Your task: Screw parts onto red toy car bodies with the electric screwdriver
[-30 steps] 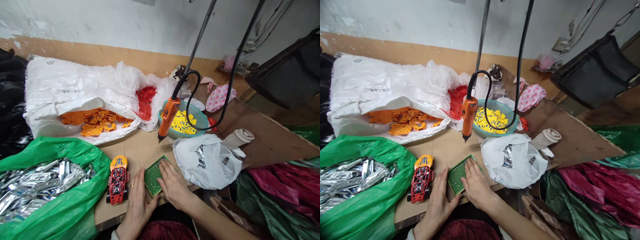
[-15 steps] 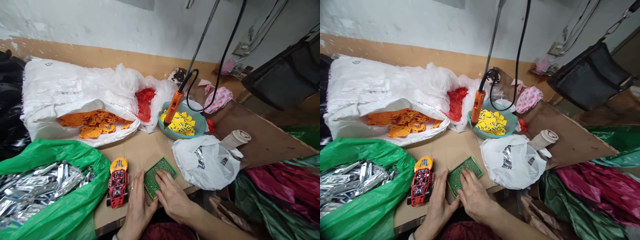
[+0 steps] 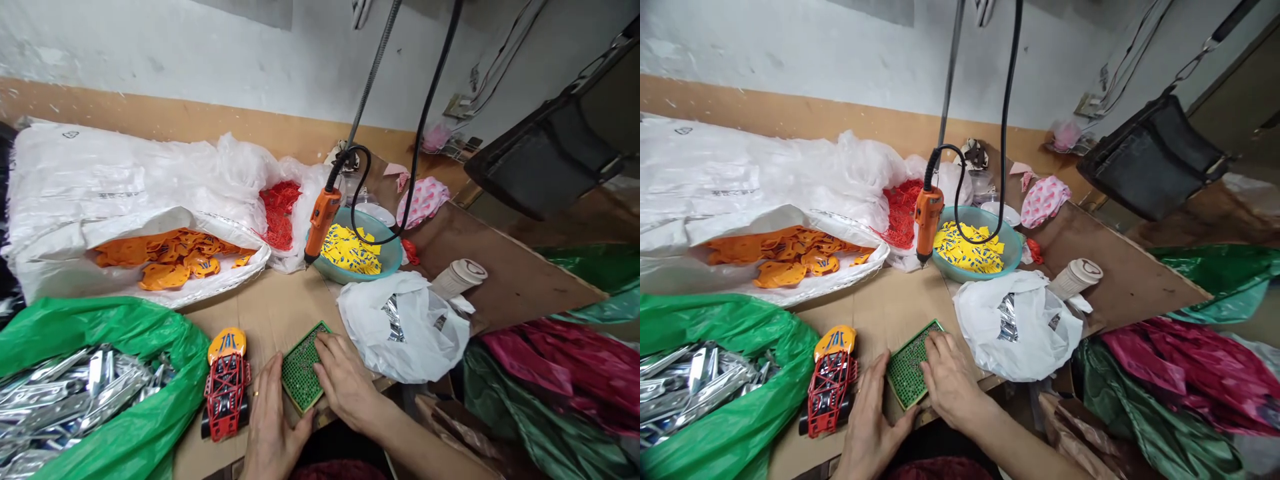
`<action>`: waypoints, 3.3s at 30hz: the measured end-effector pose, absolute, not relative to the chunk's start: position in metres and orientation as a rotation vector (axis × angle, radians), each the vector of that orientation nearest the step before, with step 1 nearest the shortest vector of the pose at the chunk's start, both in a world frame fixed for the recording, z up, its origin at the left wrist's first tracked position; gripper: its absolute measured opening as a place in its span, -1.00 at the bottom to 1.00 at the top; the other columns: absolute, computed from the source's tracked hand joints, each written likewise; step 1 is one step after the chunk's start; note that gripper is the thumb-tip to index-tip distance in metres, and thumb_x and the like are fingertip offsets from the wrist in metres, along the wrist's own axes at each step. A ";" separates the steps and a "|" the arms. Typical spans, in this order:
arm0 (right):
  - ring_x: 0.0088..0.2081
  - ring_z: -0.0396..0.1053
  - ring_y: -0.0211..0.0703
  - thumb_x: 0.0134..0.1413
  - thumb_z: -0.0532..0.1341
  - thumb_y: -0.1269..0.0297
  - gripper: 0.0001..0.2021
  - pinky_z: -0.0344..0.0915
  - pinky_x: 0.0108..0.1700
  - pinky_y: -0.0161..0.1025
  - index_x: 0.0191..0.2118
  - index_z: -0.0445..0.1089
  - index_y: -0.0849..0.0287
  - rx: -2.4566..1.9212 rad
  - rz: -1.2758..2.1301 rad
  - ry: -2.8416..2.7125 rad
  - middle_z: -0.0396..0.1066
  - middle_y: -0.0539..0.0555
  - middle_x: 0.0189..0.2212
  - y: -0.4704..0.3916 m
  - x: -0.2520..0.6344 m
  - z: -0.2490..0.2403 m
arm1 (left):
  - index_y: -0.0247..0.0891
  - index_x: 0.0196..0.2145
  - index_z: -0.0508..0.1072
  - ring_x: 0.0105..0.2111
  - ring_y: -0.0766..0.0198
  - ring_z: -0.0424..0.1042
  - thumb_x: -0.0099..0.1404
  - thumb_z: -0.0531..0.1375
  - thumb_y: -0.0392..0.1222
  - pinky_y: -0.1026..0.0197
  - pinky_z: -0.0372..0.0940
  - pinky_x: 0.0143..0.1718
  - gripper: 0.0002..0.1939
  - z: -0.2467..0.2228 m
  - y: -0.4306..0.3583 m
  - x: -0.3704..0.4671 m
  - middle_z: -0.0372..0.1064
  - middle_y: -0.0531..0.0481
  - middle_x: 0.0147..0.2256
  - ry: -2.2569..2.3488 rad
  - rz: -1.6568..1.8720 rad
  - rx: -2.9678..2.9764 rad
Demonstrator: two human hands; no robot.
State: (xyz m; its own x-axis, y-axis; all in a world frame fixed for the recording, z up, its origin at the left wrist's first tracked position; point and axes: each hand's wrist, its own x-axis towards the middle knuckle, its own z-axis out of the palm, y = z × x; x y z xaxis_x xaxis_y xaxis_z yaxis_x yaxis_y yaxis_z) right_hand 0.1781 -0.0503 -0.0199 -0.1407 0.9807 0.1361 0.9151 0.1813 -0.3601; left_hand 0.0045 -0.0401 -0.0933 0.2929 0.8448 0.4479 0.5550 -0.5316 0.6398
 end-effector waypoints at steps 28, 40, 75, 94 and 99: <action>0.26 0.20 0.13 0.27 0.14 0.37 -0.60 0.17 0.31 0.16 0.19 0.30 0.32 -1.375 0.512 -2.427 0.35 0.33 0.19 -0.072 0.201 -0.013 | -0.32 0.37 -0.04 0.19 -0.20 0.28 0.24 0.26 -0.11 -0.25 0.34 0.09 -0.14 -0.098 -0.038 0.003 0.26 -0.40 0.19 1.270 1.124 2.259; -0.04 0.32 0.01 0.31 0.08 0.43 -0.79 0.33 0.06 -0.01 -0.02 0.38 0.21 -1.438 0.290 -2.268 0.44 0.19 -0.09 -0.047 0.190 -0.015 | -0.28 0.36 -0.04 0.16 -0.16 0.31 0.21 0.28 -0.20 -0.26 0.33 0.10 -0.13 -0.094 -0.038 0.004 0.27 -0.36 0.18 1.235 1.145 2.205; -0.42 0.20 -0.17 0.09 0.12 0.33 -0.91 0.15 -0.33 -0.23 -0.43 0.25 0.11 -1.726 0.631 -1.295 0.24 -0.04 -0.50 -0.012 0.181 -0.027 | -0.30 0.38 -0.09 0.18 -0.17 0.28 0.14 0.31 -0.23 -0.22 0.32 0.10 -0.03 -0.098 -0.042 0.004 0.25 -0.36 0.18 1.196 1.102 2.162; -0.62 0.22 -0.40 -0.18 0.28 0.36 -0.82 0.11 -0.63 -0.44 -0.47 0.22 0.16 -1.082 1.393 -0.548 0.32 -0.09 -0.53 -0.030 0.177 -0.007 | -0.31 0.37 -0.03 0.03 -0.23 0.40 0.17 0.27 0.00 -0.24 0.36 -0.03 -0.07 -0.132 -0.024 0.002 0.38 -0.37 0.06 1.189 1.246 2.386; -0.65 0.22 -0.42 -0.21 0.31 0.38 -0.78 0.09 -0.64 -0.46 -0.45 0.22 0.16 -1.025 1.417 -0.505 0.32 -0.12 -0.57 -0.038 0.175 -0.008 | -0.24 0.39 -0.07 0.03 -0.25 0.39 0.26 0.16 0.05 -0.36 0.23 0.09 -0.15 -0.136 -0.022 0.003 0.37 -0.36 0.05 1.227 1.242 2.332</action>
State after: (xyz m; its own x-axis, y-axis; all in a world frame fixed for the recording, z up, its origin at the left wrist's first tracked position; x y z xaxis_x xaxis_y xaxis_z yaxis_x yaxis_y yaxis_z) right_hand 0.1752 -0.0381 -0.0080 0.1483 0.9491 -0.2778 -0.5595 -0.1512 -0.8150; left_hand 0.0025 -0.0219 -0.1356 0.2908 0.7621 0.5784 0.5687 -0.6239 0.5360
